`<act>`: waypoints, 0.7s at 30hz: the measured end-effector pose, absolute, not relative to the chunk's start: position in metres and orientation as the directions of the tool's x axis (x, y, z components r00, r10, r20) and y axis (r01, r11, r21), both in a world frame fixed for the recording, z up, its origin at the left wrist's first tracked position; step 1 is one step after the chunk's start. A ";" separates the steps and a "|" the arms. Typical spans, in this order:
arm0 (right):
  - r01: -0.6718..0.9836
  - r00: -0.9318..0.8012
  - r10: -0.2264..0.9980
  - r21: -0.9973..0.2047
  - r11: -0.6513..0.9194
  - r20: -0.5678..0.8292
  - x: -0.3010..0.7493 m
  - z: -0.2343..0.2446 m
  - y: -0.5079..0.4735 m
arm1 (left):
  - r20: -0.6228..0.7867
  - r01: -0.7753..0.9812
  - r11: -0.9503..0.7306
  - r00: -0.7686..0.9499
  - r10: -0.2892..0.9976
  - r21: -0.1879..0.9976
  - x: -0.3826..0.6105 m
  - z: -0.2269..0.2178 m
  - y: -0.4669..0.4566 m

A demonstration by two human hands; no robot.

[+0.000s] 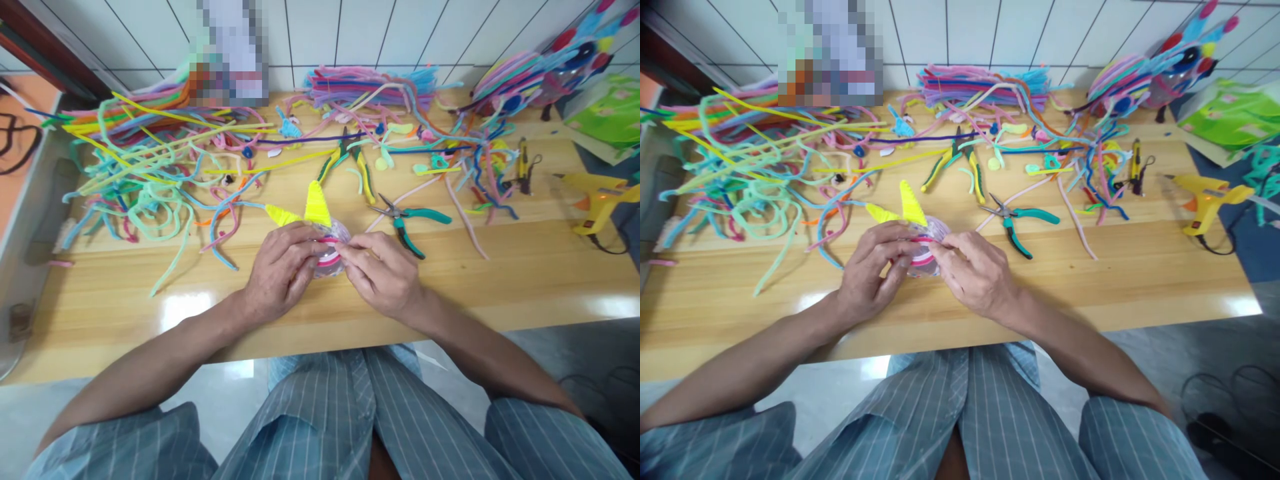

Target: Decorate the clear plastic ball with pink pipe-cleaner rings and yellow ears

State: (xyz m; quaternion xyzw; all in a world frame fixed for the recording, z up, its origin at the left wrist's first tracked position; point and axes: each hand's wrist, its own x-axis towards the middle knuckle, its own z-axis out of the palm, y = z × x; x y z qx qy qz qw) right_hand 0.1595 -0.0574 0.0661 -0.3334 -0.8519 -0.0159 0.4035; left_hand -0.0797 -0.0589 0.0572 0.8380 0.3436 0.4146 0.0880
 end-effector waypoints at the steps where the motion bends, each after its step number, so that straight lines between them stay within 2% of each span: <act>1: 0.583 -0.455 0.551 -0.233 0.778 0.700 0.159 0.066 -0.058 | 0.631 0.502 -0.745 0.419 0.653 0.439 -0.080 0.057 -0.059; 12: 0.568 -0.447 0.575 -0.279 0.775 0.685 0.159 0.060 -0.057 | 0.621 0.433 -0.708 0.348 0.702 0.558 -0.078 0.053 -0.056; 21: 0.572 -0.451 0.562 -0.260 0.778 0.693 0.159 0.061 -0.057 | 0.617 0.394 -0.706 0.345 0.707 0.589 -0.078 0.050 -0.056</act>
